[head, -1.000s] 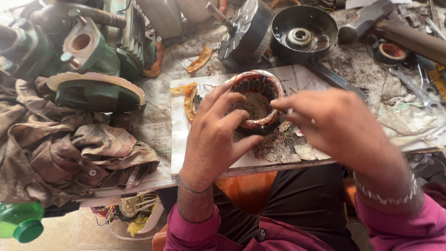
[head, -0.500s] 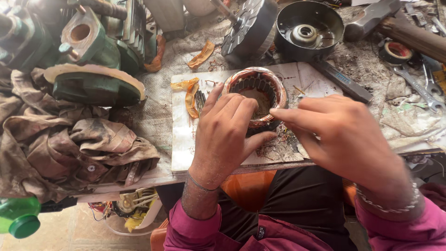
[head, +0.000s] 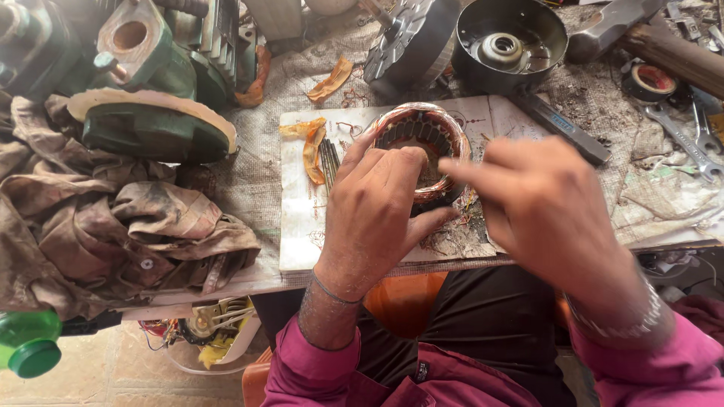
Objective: The person works on a copper-wound electric motor stator at a cluttered workbench. They press and seat the copper windings inside the stator by hand, then hold the stator against a motor housing and tap and press around its edge to fit the two parts together.
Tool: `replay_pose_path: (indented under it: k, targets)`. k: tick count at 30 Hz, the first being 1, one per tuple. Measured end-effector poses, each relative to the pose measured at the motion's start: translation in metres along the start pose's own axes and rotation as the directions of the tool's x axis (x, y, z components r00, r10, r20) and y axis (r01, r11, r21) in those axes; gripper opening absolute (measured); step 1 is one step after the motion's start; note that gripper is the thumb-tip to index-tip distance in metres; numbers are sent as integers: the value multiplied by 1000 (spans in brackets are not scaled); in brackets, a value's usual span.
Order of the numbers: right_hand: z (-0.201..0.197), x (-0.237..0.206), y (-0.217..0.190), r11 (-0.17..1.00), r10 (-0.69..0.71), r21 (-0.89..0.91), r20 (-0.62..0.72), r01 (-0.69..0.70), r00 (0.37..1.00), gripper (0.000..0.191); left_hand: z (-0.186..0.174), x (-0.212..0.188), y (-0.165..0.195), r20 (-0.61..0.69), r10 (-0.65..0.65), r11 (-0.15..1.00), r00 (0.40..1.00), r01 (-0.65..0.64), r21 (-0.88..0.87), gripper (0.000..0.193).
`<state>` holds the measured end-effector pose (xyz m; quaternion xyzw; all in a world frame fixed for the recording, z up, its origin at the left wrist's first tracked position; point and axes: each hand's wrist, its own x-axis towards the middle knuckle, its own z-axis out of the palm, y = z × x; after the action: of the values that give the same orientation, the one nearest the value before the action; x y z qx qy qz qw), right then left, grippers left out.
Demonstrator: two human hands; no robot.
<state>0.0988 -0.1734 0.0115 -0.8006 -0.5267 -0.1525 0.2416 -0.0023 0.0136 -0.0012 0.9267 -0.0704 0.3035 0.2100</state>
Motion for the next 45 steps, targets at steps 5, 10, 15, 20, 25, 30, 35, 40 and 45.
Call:
replay_pose_path:
  k: [5,10,15,20,25,30,35,40,45]
  targets:
    - [2,3,1,999,-40,-26,-27,39,999,37,1,0,0,-19,-17,999,1000,16,-28,57]
    - [3,8,-6,999,-26,-30,-48,24,999,34,1,0,-1,-16,-40,998,999,40,-53,56]
    - [4,8,-9,1000,-27,14,-20,28,999,33,2,1,-1,-12,-53,997,999,52,-60,58]
    - [4,9,-8,999,-21,-46,-56,18,998,39,3,1,-2,-32,-35,998,999,34,-50,59]
    - [3,9,-5,1000,-12,-22,-49,11,999,39,3,0,-2,-31,-42,998,999,40,-53,60]
    - [2,6,-2,1000,-16,6,-37,17,999,39,2,-1,-2,-32,-37,998,999,35,-58,61]
    - [3,3,1,1000,13,15,-14,-13,1000,38,2,0,-1,-16,-54,997,998,53,-57,61]
    - [4,2,3,999,31,30,29,-31,999,34,2,-1,-1,-16,-52,997,999,51,-62,60]
    - [5,-1,7,996,27,88,32,-29,999,38,2,0,-1,-22,-41,997,999,39,-59,60]
